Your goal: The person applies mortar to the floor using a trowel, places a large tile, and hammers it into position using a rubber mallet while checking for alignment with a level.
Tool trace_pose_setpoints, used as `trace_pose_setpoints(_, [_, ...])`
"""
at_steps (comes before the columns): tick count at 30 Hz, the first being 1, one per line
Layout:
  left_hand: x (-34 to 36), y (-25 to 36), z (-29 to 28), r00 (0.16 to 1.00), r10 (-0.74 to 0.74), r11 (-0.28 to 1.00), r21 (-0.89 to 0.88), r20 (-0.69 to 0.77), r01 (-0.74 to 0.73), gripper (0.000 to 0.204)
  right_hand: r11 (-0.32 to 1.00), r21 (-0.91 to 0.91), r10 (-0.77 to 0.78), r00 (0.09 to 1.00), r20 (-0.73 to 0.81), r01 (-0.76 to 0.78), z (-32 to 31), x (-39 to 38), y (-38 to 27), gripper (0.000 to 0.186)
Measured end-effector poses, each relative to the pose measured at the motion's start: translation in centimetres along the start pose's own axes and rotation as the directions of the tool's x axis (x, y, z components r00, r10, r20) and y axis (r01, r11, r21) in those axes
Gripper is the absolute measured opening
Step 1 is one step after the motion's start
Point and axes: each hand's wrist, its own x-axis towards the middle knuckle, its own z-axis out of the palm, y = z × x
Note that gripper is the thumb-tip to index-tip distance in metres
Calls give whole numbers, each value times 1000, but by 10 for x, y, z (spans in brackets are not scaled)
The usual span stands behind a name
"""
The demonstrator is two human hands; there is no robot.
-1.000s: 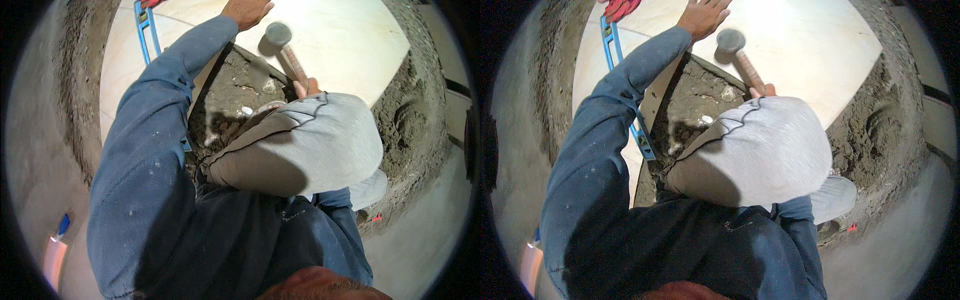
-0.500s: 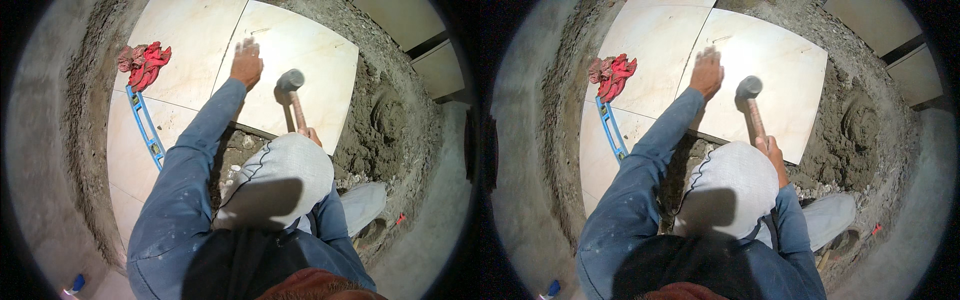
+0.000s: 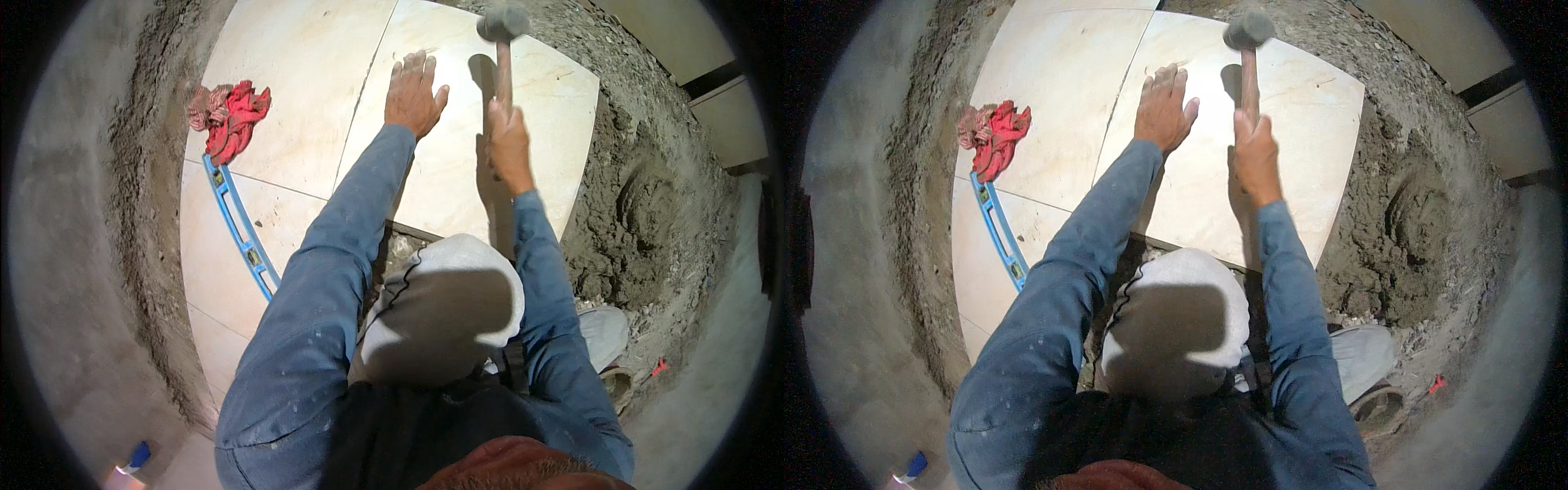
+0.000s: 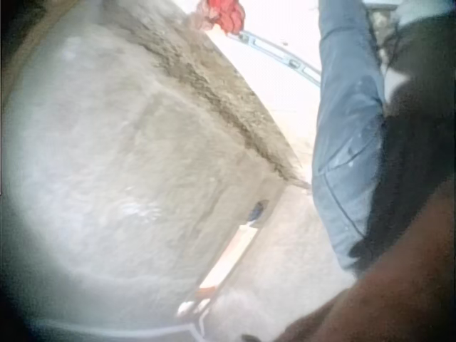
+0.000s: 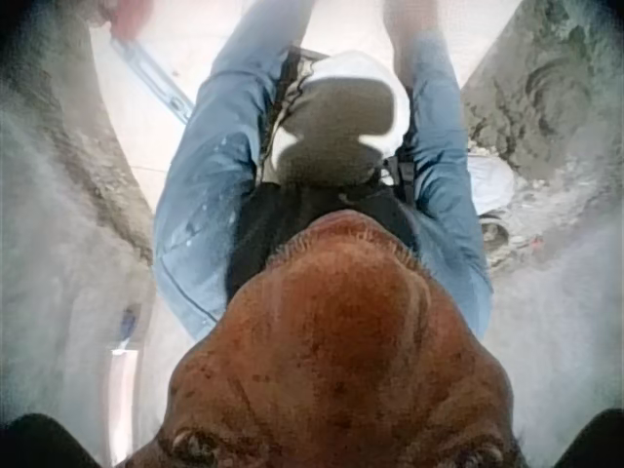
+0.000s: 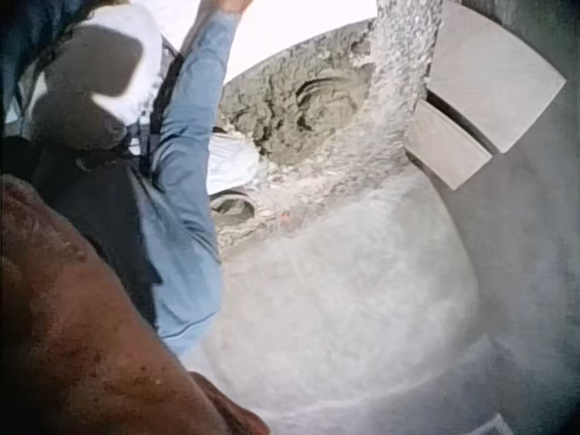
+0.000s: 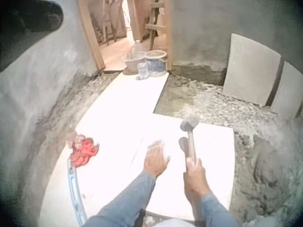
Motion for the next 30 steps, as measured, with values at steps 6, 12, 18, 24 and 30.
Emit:
trace_pose_setpoints(6, [-7, -9, 0, 1000, -12, 999, 33, -9, 12, 63, 968, 137, -194, 972, -134, 212, -43, -19, -71, 50])
trace_pose_setpoints(12, [-4, -4, 4, 999, 12, 1000, -11, -40, -13, 63, 986, -168, 8, 995, 99, 9, -11, -5, -21, 48])
trace_pose_setpoints(18, [-2, -4, 10, 1000, 3, 1000, 3, -12, -3, 67, 981, 139, -112, 983, -146, 133, -67, -46, -70, 39])
trace_pose_setpoints(24, [-1, -5, 15, 999, -11, 1000, 20, 40, 10, 68, 987, -158, 32, 999, -5, -32, -42, -43, 16, 40])
trace_pose_setpoints(30, [1, 1, 4, 997, 60, 994, 92, 44, -64, 64, 997, 73, 17, 992, -129, -7, -87, -81, -30, 40])
